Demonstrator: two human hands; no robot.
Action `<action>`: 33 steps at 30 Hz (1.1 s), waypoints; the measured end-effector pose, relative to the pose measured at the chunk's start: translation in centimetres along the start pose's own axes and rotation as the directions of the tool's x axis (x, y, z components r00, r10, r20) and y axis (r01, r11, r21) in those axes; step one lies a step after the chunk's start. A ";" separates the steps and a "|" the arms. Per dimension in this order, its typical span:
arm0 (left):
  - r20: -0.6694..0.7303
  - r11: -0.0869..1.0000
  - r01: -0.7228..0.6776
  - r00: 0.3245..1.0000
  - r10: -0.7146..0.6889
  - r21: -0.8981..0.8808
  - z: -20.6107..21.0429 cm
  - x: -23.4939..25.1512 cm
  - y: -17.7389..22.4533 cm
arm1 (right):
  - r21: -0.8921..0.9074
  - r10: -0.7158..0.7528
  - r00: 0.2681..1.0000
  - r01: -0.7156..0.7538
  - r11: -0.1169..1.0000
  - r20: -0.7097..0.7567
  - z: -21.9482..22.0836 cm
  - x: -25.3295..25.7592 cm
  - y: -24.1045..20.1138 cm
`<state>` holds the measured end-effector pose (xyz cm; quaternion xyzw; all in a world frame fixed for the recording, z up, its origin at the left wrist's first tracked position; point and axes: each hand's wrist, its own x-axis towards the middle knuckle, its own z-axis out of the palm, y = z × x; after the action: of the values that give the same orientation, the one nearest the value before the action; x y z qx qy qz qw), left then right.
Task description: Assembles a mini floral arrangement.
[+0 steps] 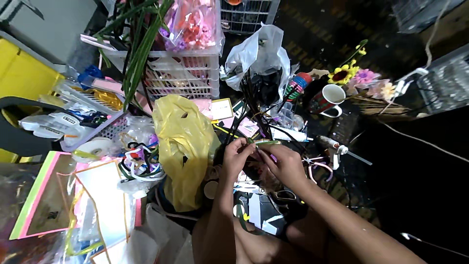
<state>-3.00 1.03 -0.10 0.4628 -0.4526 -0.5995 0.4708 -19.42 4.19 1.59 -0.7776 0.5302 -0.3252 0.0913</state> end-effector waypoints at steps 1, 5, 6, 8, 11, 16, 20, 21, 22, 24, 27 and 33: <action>0.001 1.000 0.011 1.000 -0.011 -0.018 -0.1 0.0 -0.1 | -0.066 -0.074 0.997 0.071 0.995 -0.038 0.1 0.0 0.3; 0.054 0.972 0.080 0.996 -0.070 -0.222 -0.2 0.1 -0.6 | -0.192 -0.288 0.954 0.268 0.944 -0.086 0.2 0.5 1.5; 0.073 0.955 0.122 0.992 -0.106 -0.272 -0.2 0.0 -0.5 | -0.201 -0.322 0.943 0.301 0.932 -0.085 0.3 0.5 2.0; 0.104 0.933 0.186 0.981 -0.161 -0.309 0.1 -0.1 -0.2 | -0.211 -0.376 0.922 0.351 0.912 -0.093 0.4 0.6 2.7; 0.103 0.933 0.214 0.976 -0.192 -0.289 0.2 -0.2 0.0 | -0.226 -0.429 0.899 0.401 0.888 -0.091 0.2 0.8 3.3; 0.107 0.913 0.281 0.960 -0.260 -0.297 0.2 0.0 0.0 | -0.240 -0.479 0.875 0.451 0.860 -0.073 -0.2 0.8 3.6; 0.107 0.858 0.340 0.940 -0.325 -0.384 0.9 -0.2 0.3 | -0.251 -0.463 0.880 0.427 0.869 -0.105 0.3 1.0 3.2; 0.073 0.861 0.306 0.950 -0.303 -0.405 1.2 -0.3 0.2 | -0.230 -0.418 0.899 0.382 0.895 -0.131 0.5 1.0 3.0; 0.015 0.878 0.242 0.966 -0.259 -0.413 1.7 -0.4 0.1 | -0.165 -0.332 0.927 0.305 0.938 -0.175 0.9 1.0 2.6; -0.105 0.928 0.053 0.990 -0.098 -0.370 2.6 -0.5 -0.5 | 0.140 0.017 0.979 0.012 0.990 -0.205 1.6 1.0 0.9; -0.193 0.967 -0.209 0.965 0.179 -0.146 2.8 -0.3 -1.2 | 0.738 0.642 0.745 -0.535 0.412 0.182 1.4 2.2 -2.4; -0.124 0.994 -0.104 0.987 0.100 -0.029 0.9 -0.1 -0.7 | 0.712 0.675 0.595 -0.687 0.145 0.437 -0.2 3.2 -2.6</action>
<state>-3.94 1.29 -0.65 0.4665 -0.4354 -0.5529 0.5358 -16.84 2.50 4.28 -0.3084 0.5963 -0.4516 0.5877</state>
